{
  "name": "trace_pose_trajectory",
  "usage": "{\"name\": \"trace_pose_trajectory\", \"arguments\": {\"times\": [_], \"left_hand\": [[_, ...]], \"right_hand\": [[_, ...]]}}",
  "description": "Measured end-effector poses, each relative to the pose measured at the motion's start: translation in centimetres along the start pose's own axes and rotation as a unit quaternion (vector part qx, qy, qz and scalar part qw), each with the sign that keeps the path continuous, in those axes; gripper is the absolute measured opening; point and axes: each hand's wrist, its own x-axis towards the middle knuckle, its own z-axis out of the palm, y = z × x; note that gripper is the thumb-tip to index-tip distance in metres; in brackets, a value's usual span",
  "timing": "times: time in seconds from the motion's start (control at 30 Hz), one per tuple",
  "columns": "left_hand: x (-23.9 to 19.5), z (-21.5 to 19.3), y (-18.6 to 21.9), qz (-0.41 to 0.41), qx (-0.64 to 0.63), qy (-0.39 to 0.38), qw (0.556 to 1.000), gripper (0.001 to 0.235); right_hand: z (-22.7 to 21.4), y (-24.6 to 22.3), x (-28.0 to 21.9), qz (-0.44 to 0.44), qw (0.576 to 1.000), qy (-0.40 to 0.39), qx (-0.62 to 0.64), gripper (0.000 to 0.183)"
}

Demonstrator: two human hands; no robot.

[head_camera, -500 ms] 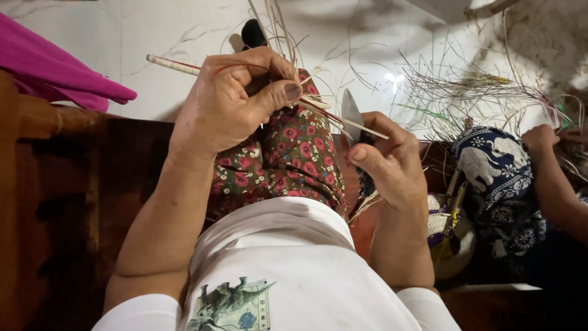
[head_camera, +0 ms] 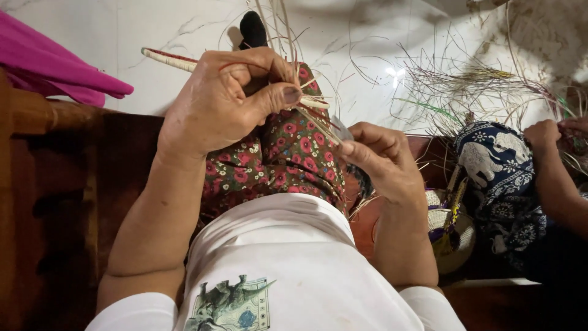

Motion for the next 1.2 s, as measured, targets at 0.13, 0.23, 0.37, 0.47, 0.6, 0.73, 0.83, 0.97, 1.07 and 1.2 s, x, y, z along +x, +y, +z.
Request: {"name": "trace_pose_trajectory", "arguments": {"times": [0.13, 0.23, 0.37, 0.47, 0.6, 0.73, 0.83, 0.97, 1.07, 1.2], "left_hand": [[0.2, 0.1, 0.1, -0.025, -0.037, -0.002, 0.999, 0.010], [0.2, 0.6, 0.1, 0.012, -0.025, -0.006, 1.000, 0.009], [0.8, 1.1, -0.2, 0.036, 0.027, -0.001, 0.999, 0.006], [0.7, 0.6, 0.2, 0.036, 0.033, 0.027, 0.998, 0.013], [0.8, 0.9, 0.2, 0.091, 0.048, 0.022, 0.994, 0.018], [1.4, 0.8, 1.0, 0.094, 0.038, -0.009, 0.995, 0.020], [1.5, 1.2, 0.6, 0.093, 0.062, -0.011, 0.994, 0.022], [1.4, 1.6, 1.0, 0.081, 0.064, -0.023, 0.994, 0.034], [1.3, 1.6, 1.3, 0.080, 0.093, -0.009, 0.992, 0.022], [1.1, 1.7, 1.5, 0.086, 0.082, -0.007, 0.993, 0.020]], "right_hand": [[-0.1, 1.1, 0.0, -0.006, 0.997, -0.065, 0.040, 0.020], [0.6, 1.0, -0.1, -0.056, 0.995, -0.083, 0.028, 0.017], [2.0, -1.8, -1.1, -0.185, 0.980, -0.069, -0.034, 0.041], [2.9, -5.2, -4.4, -0.189, 0.980, 0.041, -0.050, 0.040], [-5.5, -1.0, -7.4, -0.140, 0.970, -0.066, -0.189, 0.016], [-8.1, 2.6, -9.1, 0.130, 0.953, 0.006, -0.272, 0.035], [-7.4, 3.9, -8.3, 0.114, 0.959, 0.041, -0.254, 0.032], [-3.1, 1.1, -4.3, 0.060, 0.962, 0.158, -0.213, 0.027], [-1.5, -0.4, -2.3, 0.008, 0.985, 0.124, -0.123, 0.031], [0.2, -1.9, -1.1, -0.037, 0.993, 0.092, -0.071, 0.038]]}}
